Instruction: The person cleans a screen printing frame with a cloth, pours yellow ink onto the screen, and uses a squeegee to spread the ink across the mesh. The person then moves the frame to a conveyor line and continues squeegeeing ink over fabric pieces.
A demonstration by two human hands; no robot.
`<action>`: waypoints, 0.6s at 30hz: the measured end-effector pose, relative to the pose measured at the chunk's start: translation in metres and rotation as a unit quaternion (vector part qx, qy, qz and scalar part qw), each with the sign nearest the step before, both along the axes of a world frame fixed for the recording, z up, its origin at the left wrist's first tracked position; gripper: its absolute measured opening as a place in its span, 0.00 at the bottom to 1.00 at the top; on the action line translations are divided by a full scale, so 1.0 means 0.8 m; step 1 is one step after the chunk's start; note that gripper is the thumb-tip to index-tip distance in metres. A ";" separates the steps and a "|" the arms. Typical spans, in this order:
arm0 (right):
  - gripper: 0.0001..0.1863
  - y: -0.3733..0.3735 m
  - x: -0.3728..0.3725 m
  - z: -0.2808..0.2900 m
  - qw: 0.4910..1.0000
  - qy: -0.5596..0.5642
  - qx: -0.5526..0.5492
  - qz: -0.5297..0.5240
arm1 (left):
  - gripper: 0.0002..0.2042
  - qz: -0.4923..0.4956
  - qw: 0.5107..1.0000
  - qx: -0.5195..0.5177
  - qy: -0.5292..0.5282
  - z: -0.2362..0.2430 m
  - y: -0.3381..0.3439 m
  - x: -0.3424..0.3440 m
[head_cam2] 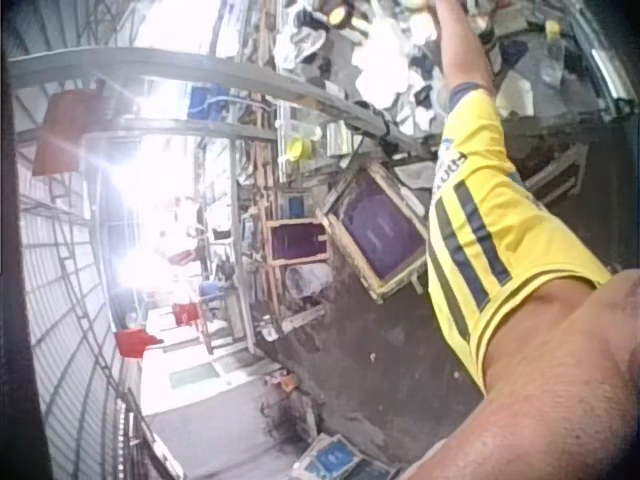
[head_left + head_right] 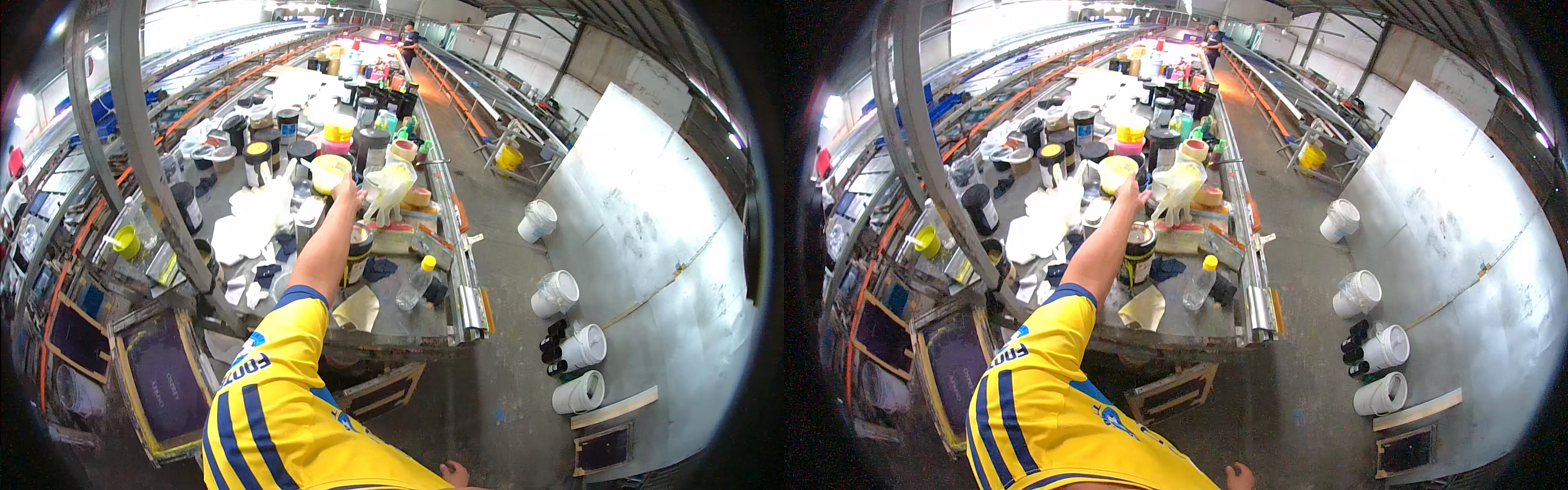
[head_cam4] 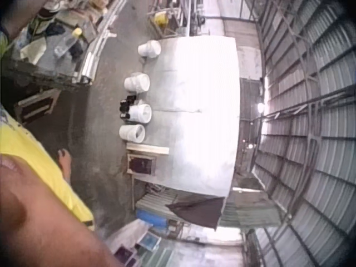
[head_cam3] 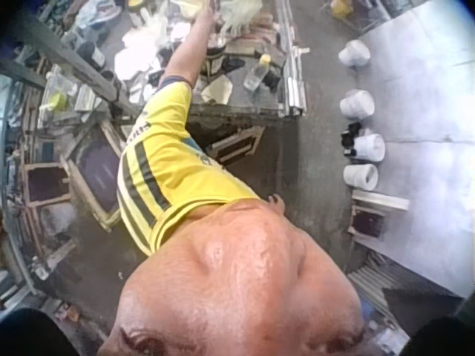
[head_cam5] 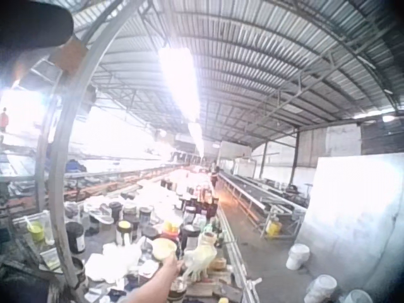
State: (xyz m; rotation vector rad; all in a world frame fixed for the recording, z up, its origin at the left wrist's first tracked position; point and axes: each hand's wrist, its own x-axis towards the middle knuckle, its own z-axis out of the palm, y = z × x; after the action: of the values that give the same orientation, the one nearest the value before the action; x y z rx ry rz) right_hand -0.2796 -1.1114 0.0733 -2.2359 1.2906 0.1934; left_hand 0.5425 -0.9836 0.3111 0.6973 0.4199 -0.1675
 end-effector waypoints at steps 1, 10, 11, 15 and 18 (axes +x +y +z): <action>0.24 0.005 -0.023 -0.012 0.999 -0.031 0.001 -0.031 | 0.37 -0.005 1.000 -0.004 0.030 -0.001 -0.024 -0.012; 0.25 0.089 0.016 -0.068 0.986 -0.107 0.110 -0.069 | 0.27 0.120 0.987 -0.096 0.040 -0.027 0.020 0.045; 0.25 0.096 0.014 -0.061 0.988 -0.086 0.113 -0.066 | 0.27 0.111 0.988 -0.107 0.015 -0.024 0.011 0.026; 0.25 0.097 -0.001 -0.040 0.991 -0.040 0.114 -0.064 | 0.27 0.111 0.989 0.020 0.091 0.032 -0.002 -0.046; 0.25 0.075 -0.006 -0.043 0.993 -0.032 0.111 -0.038 | 0.28 0.110 0.991 0.043 0.063 0.050 0.011 -0.058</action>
State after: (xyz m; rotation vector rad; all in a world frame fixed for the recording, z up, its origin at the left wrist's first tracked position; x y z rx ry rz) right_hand -0.2846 -1.0512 0.0389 -1.9864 1.2539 0.2231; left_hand 0.4957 -0.9748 0.3508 0.7227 0.6239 0.0152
